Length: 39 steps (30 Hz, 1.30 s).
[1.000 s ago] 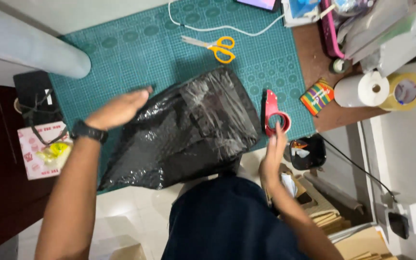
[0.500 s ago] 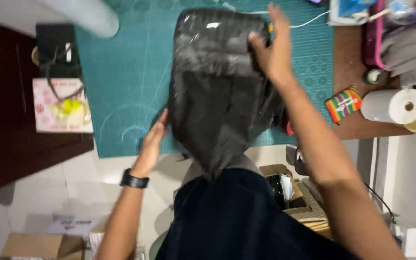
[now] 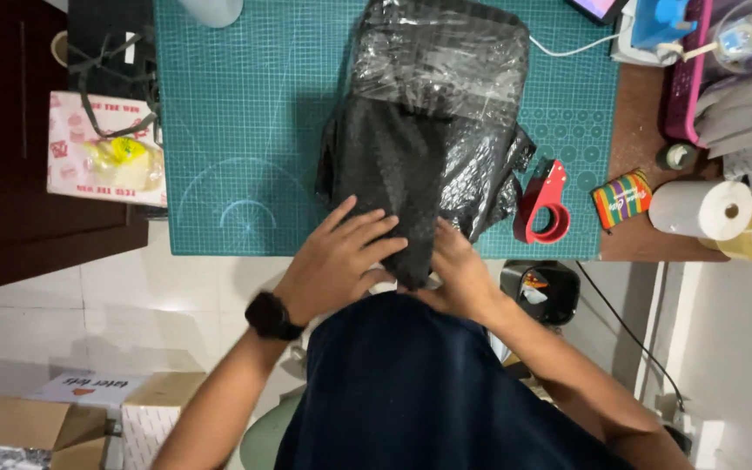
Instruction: Wrapping a rectangular object in black bubble wrap and securing it with tape.
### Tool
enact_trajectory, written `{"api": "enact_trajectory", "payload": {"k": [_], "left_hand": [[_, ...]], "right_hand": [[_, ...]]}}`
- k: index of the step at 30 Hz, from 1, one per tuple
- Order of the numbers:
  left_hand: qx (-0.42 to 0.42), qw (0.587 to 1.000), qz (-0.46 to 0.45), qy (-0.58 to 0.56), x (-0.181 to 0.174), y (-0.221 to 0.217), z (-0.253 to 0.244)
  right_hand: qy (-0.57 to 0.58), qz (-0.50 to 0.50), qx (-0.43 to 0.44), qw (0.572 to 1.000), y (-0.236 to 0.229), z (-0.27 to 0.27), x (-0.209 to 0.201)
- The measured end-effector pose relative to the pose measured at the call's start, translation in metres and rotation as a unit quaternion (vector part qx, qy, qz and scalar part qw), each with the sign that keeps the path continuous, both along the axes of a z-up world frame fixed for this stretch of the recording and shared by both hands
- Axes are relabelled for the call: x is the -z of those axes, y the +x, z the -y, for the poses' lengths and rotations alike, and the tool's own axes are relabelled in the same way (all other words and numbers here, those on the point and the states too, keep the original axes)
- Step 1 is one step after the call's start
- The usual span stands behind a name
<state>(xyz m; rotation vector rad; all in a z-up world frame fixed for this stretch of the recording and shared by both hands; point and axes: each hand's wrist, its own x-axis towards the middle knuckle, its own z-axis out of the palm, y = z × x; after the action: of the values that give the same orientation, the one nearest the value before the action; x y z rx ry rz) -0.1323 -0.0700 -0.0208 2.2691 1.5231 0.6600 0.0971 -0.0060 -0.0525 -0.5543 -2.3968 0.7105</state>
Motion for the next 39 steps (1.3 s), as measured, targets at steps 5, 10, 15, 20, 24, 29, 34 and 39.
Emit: {"api": "enact_trajectory", "payload": {"k": [5, 10, 15, 20, 24, 29, 34, 39], "left_hand": [[0.008, 0.992, 0.127, -0.023, -0.017, -0.007, -0.018], [0.051, 0.979, 0.186, -0.069, -0.017, -0.018, -0.029], [0.089, 0.977, 0.18, -0.066, -0.011, -0.018, -0.042], [0.07, 0.977, 0.188, -0.071, 0.007, -0.023, -0.061], [0.028, 0.982, 0.179, -0.055, 0.021, -0.02, -0.077], [-0.012, 0.992, 0.109, 0.066, 0.019, -0.013, -0.097], [-0.075, 0.996, 0.021, 0.047, 0.038, -0.006, -0.109], [-0.127, 0.991, -0.02, 0.03, 0.048, -0.001, -0.121]], "right_hand": [[-0.115, -0.09, 0.07, 0.987, -0.008, 0.014, -0.02], [-0.149, -0.125, 0.1, 0.976, -0.012, 0.029, -0.023], [-0.145, -0.119, 0.143, 0.972, -0.012, 0.019, -0.018], [-0.106, -0.114, 0.199, 0.967, -0.025, -0.011, -0.049], [-0.224, -0.124, 0.171, 0.952, -0.034, -0.044, -0.031], [-0.198, -0.108, 0.177, 0.958, -0.045, -0.076, -0.032], [-0.07, -0.039, 0.109, 0.991, -0.044, -0.115, -0.025], [-0.099, -0.022, 0.1, 0.99, -0.044, -0.134, -0.009]]}}
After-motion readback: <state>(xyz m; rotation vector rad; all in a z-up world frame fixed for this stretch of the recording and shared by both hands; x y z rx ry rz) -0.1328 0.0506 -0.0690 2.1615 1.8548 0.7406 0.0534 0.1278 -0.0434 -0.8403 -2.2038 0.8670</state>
